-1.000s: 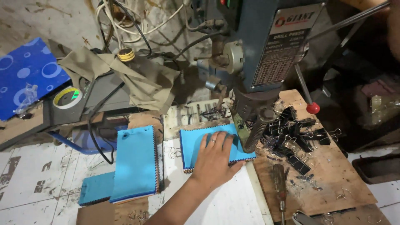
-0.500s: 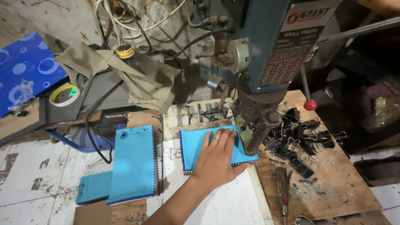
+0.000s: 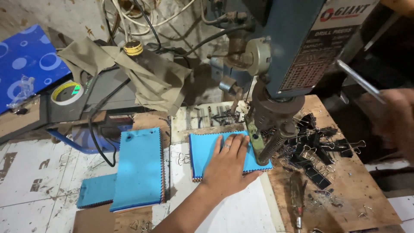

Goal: The person aligns a stack of paper swatches, secures them with a binder clip, and then uses a drill press to punch a hole through the stack for binding.

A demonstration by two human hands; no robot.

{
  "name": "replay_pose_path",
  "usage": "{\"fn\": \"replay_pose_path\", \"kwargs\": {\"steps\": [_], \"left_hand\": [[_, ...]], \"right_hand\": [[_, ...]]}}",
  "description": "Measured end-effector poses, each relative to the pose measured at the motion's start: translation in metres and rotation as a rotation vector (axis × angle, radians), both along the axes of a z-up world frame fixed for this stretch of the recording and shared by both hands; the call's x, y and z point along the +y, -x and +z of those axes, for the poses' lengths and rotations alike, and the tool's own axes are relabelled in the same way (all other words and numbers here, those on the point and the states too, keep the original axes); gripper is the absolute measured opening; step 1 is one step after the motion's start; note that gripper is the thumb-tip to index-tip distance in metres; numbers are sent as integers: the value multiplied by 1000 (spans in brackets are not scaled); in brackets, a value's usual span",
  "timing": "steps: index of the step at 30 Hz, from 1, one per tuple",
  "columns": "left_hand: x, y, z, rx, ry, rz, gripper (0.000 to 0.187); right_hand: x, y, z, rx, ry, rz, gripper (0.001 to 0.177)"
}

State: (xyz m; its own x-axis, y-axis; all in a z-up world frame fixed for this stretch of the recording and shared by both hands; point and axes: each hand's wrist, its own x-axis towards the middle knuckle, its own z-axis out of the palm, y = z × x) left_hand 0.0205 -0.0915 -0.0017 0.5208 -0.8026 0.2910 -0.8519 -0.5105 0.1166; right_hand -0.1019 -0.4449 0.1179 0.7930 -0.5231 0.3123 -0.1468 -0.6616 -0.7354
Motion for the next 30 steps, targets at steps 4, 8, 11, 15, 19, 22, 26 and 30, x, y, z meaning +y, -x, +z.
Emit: {"fn": "replay_pose_path", "kwargs": {"steps": [4,8,11,15,19,22,26,30], "left_hand": [[0,0,1,1,-17,-8,97],[1,0,1,-12,-34,-5,97],[3,-3,5,-11,-14,-22,95],[3,-1,5,-33,35,-33,91],[0,-4,0,-29,29,-36,92],[0,-4,1,-22,0,-31,92],[-1,-5,3,42,-41,-30,93],[-1,-6,7,121,-63,-38,92]], "right_hand": [[66,-14,35,116,44,-61,50],[96,-35,63,362,388,-151,61],[126,-52,100,346,327,-117,64],[140,-77,122,302,145,-91,75],[117,-85,109,-246,225,319,58],[106,-91,108,-361,265,371,70],[95,-107,113,-596,-279,403,51],[95,-116,114,-759,-406,402,49]]}}
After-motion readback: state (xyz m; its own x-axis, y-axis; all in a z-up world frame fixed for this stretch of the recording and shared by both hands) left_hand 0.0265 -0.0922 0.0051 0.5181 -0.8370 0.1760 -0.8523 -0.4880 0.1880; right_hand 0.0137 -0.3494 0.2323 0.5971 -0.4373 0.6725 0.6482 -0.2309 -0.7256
